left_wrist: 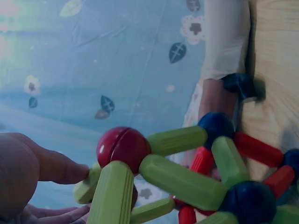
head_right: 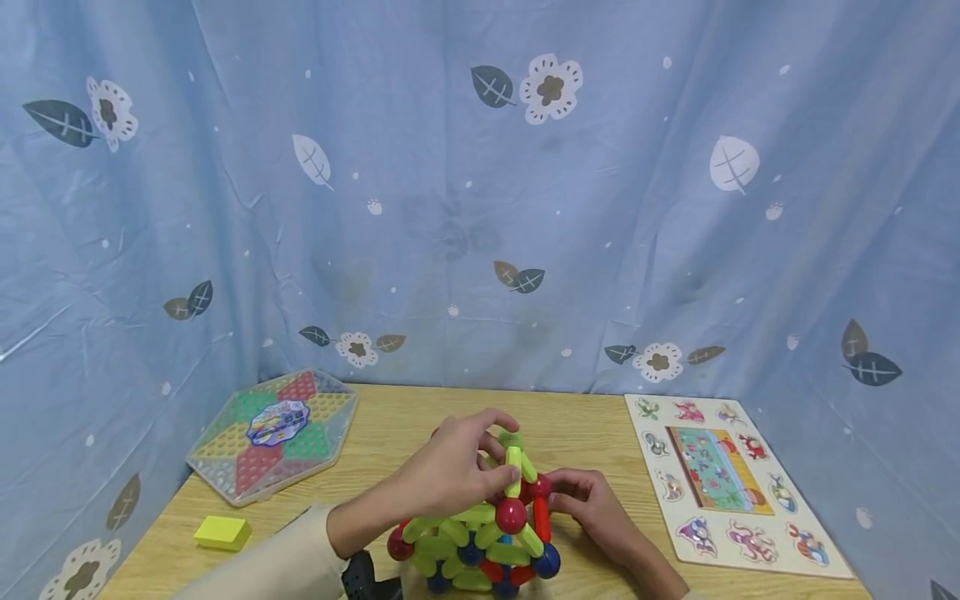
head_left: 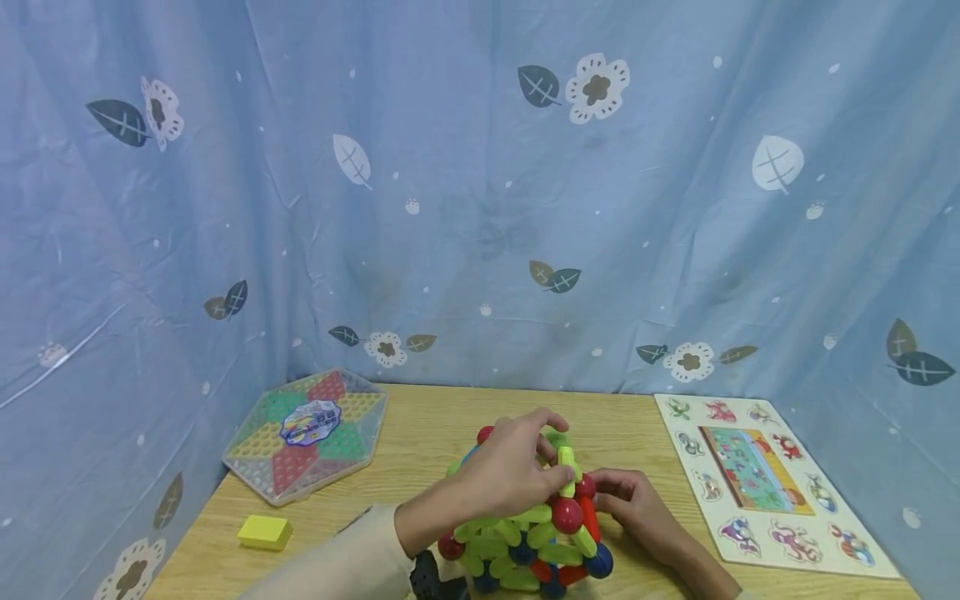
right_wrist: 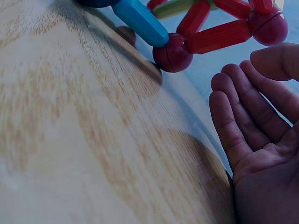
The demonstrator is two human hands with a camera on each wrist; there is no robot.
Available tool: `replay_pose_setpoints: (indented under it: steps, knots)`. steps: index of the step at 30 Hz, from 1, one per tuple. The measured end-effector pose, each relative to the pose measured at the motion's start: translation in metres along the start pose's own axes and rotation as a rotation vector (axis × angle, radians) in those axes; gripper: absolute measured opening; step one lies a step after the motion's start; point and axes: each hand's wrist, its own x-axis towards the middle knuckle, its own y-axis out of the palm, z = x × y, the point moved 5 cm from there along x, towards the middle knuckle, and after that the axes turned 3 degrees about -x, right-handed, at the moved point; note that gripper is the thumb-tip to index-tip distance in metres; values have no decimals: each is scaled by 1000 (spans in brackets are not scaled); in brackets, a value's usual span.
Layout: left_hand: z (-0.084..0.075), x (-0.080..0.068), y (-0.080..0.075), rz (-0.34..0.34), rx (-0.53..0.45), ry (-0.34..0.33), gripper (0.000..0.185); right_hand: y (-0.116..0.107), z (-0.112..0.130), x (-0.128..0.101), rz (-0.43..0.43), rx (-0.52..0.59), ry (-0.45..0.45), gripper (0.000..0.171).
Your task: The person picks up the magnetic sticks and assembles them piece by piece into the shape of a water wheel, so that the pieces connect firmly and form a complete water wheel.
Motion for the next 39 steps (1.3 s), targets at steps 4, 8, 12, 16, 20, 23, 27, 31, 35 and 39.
replay_pose_setpoints:
  steps: [4,8,12,16,20,23,27,31,35,39]
  knots:
    - [-1,1,-2,21,55,21,55,-1,-2,0,3,14,0,35]
    - [-3,1,-4,39,90,45,56,-1,-2,0,-7,1,-2,33]
    - [-3,3,-10,15,141,84,46,-4,10,0,-127,-76,-7,27]
    - [-1,9,-21,-80,187,207,28,-4,47,-3,-400,-216,-52,21]
    - [5,18,-26,-128,294,290,23,16,89,-4,-465,-326,-86,20]
    - [13,25,-23,-46,344,269,27,40,109,0,-326,-338,-63,24]
    - [18,31,-16,94,380,259,34,63,119,6,-205,-303,26,29]
    - [17,33,-11,143,441,297,36,71,118,9,-208,-233,128,35]
    - [16,32,-10,137,473,316,37,74,109,12,-195,-124,239,42]
    - [16,30,-11,125,489,323,36,76,103,14,-151,-46,298,48]
